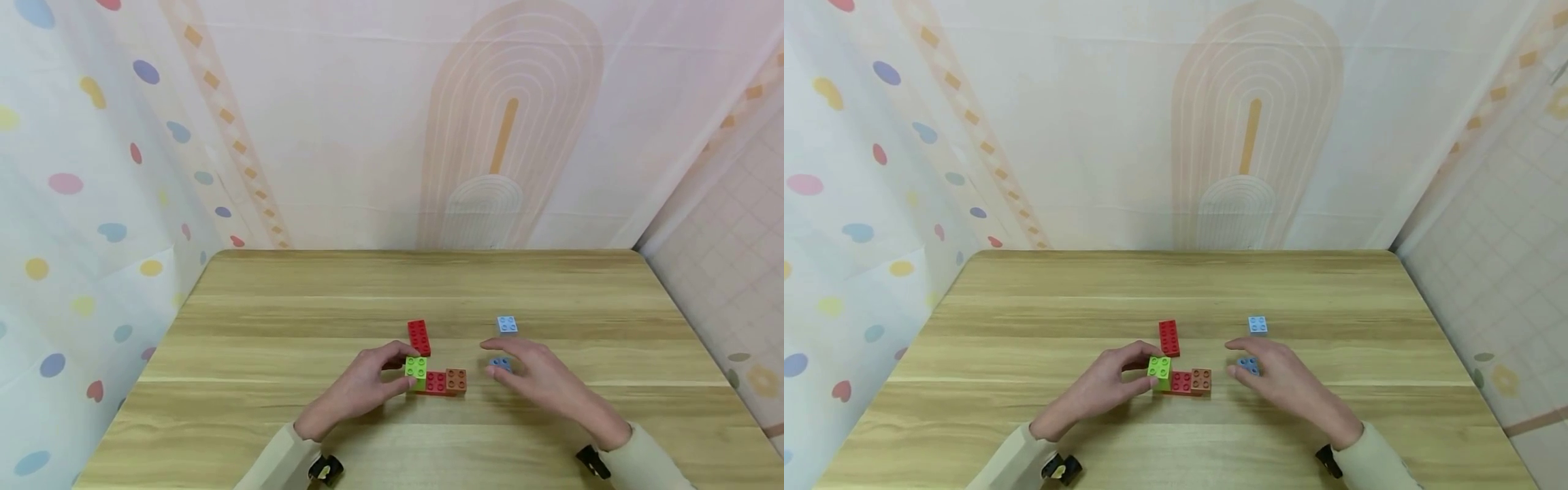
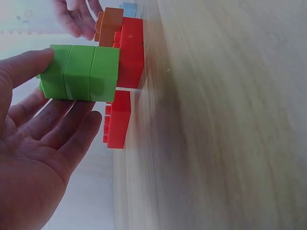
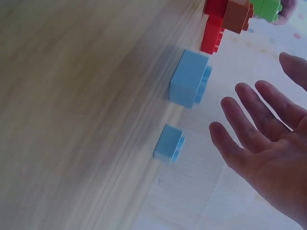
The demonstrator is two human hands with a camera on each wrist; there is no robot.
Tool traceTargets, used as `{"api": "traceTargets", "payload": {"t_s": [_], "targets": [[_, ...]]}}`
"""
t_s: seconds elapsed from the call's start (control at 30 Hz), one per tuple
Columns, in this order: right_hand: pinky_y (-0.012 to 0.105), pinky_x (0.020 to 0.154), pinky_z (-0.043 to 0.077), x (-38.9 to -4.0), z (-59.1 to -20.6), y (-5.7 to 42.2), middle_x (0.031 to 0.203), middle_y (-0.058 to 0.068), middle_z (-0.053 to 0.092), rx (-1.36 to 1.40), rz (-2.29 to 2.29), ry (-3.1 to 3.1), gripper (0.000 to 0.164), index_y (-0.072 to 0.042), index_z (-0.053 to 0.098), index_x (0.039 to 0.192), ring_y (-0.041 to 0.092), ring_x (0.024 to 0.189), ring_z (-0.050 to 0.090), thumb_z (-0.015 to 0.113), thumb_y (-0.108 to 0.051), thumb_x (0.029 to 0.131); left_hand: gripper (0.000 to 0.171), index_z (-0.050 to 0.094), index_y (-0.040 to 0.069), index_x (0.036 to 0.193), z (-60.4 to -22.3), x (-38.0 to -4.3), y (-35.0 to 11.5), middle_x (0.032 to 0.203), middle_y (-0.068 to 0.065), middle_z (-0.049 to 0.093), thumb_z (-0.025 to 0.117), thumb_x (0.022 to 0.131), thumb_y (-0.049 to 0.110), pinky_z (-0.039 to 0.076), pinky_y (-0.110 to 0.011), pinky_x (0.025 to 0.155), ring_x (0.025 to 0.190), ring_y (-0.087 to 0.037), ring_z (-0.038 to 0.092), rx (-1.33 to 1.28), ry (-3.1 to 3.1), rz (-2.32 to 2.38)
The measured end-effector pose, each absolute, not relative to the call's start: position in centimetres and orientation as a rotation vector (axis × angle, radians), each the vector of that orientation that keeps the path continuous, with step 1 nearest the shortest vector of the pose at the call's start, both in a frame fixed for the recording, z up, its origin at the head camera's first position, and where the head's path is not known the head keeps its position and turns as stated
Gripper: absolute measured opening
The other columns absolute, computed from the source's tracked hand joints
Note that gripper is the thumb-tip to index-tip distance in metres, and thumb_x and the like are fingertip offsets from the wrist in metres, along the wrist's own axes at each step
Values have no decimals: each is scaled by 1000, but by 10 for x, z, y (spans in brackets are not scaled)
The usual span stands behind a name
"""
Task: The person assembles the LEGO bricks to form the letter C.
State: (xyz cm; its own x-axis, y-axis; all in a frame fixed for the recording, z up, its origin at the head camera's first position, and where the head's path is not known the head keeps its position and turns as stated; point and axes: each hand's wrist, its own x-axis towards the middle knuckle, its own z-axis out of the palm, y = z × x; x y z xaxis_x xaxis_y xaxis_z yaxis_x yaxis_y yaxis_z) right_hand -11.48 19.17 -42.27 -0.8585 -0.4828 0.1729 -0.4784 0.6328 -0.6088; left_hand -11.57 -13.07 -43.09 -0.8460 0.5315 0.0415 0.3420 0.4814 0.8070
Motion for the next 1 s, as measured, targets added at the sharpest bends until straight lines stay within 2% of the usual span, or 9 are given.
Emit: {"api": "traceTargets", "payload": {"t_s": [0.2, 0.57, 0.73, 1.0], "targets": [[58, 103, 51, -121, -425, 200, 135, 11, 67, -831, -1005, 2775, 41, -5, 65, 135, 36, 125, 62, 72, -23, 99, 36, 64, 8, 131, -430, -115, -131, 127, -6, 70, 73, 98, 18, 55, -45, 102, 116, -27, 66, 734, 2517, 1312], [57, 104, 50, -132, -429, 207, 133, 8, 67, -809, -937, 2657, 45, -4, 64, 134, 36, 127, 60, 78, -19, 95, 41, 61, 5, 134, -431, -114, -132, 132, -9, 68, 74, 97, 18, 53, -46, 104, 119, -29, 66, 727, 2495, 1346], [54, 102, 52, -132, -431, 208, 132, 10, 68, -774, -890, 2669, 42, -3, 67, 132, 36, 125, 61, 79, -14, 93, 45, 59, 4, 136, -433, -113, -131, 135, -10, 66, 74, 97, 18, 52, -45, 106, 123, -30, 64, 730, 2476, 1359], [52, 99, 55, -132, -432, 208, 123, 10, 71, -731, -859, 2696, 32, -2, 71, 124, 34, 117, 65, 77, -5, 92, 40, 62, 9, 133, -434, -112, -130, 134, -9, 68, 74, 97, 19, 53, -46, 105, 123, -31, 65, 716, 2486, 1351]]}}
